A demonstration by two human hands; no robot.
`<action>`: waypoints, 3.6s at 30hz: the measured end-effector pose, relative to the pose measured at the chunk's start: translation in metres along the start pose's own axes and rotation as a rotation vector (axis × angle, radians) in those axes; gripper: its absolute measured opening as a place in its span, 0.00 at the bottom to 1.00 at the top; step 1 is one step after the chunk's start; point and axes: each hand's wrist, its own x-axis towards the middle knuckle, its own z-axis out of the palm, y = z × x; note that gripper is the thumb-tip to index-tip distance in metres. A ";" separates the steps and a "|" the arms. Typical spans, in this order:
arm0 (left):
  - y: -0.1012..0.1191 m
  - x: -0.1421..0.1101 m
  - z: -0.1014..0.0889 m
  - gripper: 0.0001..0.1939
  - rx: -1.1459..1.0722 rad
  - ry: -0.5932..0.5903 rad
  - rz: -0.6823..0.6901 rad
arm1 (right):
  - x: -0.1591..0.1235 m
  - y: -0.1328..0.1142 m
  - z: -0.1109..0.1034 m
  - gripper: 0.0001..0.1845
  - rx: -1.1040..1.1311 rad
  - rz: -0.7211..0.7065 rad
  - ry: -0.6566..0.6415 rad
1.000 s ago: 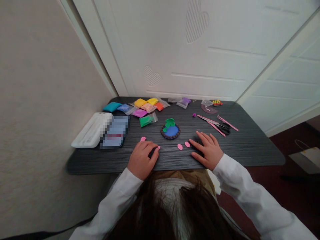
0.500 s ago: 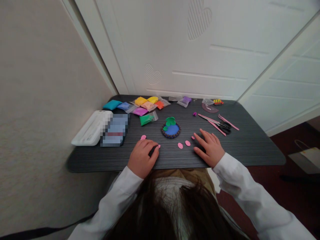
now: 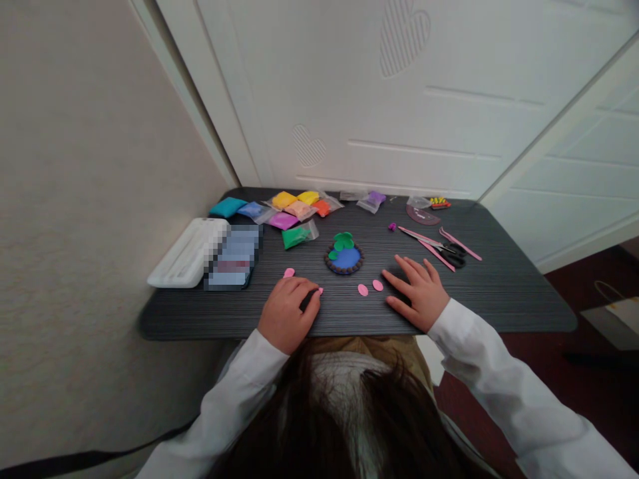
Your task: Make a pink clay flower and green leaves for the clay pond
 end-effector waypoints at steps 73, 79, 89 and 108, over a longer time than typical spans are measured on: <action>0.001 0.000 0.000 0.08 0.019 -0.029 -0.011 | 0.000 -0.011 -0.008 0.27 -0.012 0.036 -0.018; 0.002 0.000 -0.001 0.08 0.020 -0.034 -0.008 | 0.000 -0.012 -0.008 0.27 -0.006 0.041 -0.015; 0.002 0.001 0.000 0.08 0.022 -0.021 -0.002 | 0.002 -0.013 -0.006 0.27 -0.012 0.050 -0.022; 0.001 0.000 0.001 0.08 0.018 -0.024 -0.006 | -0.001 -0.012 -0.005 0.27 0.003 0.048 -0.055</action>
